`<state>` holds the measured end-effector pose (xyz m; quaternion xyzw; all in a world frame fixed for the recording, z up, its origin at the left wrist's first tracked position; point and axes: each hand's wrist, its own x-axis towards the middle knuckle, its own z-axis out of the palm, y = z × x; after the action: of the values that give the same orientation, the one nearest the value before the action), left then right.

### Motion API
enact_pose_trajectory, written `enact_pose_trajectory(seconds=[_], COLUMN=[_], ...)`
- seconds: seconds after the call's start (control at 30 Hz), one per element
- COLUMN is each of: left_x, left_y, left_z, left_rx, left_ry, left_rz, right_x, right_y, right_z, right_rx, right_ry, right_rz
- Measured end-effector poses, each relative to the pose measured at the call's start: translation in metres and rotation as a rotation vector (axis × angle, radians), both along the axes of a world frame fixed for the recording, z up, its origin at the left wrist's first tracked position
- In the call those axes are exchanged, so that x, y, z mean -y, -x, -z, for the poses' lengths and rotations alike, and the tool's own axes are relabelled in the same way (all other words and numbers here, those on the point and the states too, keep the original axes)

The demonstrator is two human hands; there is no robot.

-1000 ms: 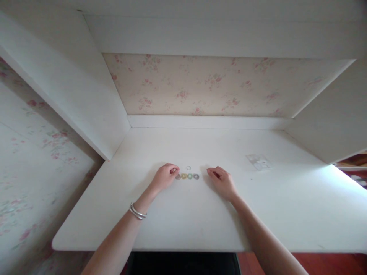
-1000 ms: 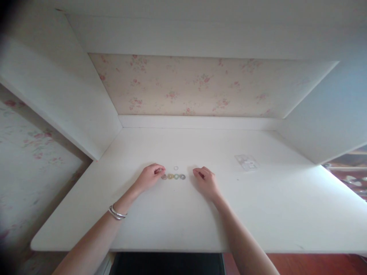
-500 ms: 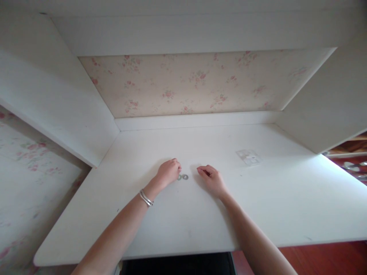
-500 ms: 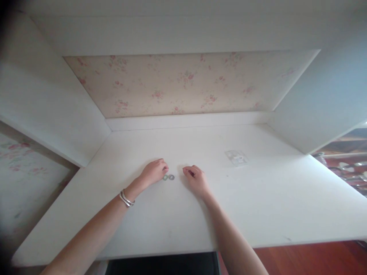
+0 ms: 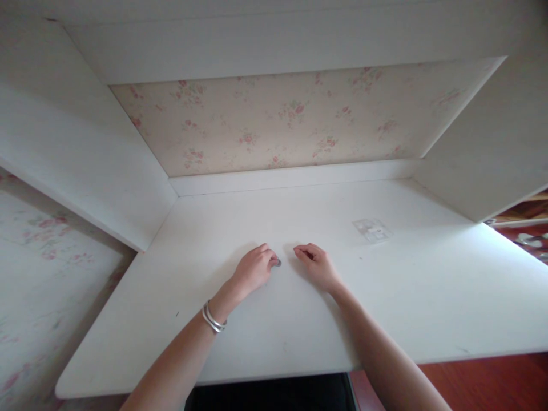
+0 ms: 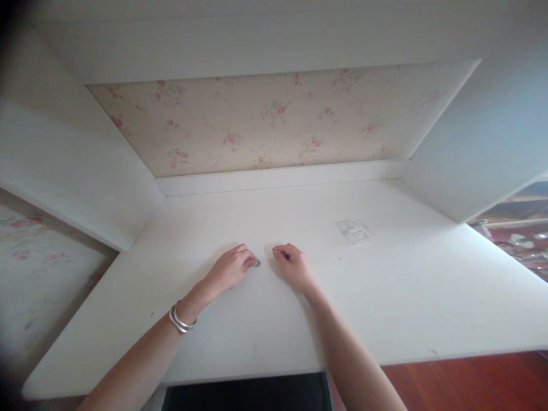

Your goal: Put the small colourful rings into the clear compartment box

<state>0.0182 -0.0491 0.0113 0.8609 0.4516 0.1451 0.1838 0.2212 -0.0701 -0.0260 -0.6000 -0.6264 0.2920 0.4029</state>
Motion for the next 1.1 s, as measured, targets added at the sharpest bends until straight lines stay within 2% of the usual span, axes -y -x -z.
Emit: enact_pose_trajectory(seconds=[0.33, 0.47, 0.63, 0.8, 0.97, 1.1], left_x=[0.005, 0.008, 0.006, -0.002, -0.008, -0.008], left_y=[-0.005, 0.001, 0.025, 0.065, 0.094, 0.099], left_z=[0.002, -0.004, -0.014, -0.002, 0.018, 0.019], left_rx=[-0.069, 0.008, 0.238, 0.378, 0.455, 0.481], left_ry=[-0.043, -0.062, -0.056, -0.08, 0.053, 0.078], left_rz=[0.031, 0.007, -0.101, -0.271, -0.447, -0.45], right_x=[-0.001, -0.001, -0.001, -0.004, -0.02, -0.033], right_y=[0.0, -0.001, -0.002, -0.012, -0.058, -0.115], right_z=[0.0, 0.002, 0.004, 0.006, -0.004, -0.023], right_rx=[-0.015, -0.028, -0.04, -0.025, 0.302, 0.76], right_ry=[0.003, -0.003, -0.018, -0.037, -0.046, -0.02], right_rz=[0.008, 0.026, 0.056, 0.107, 0.176, 0.329])
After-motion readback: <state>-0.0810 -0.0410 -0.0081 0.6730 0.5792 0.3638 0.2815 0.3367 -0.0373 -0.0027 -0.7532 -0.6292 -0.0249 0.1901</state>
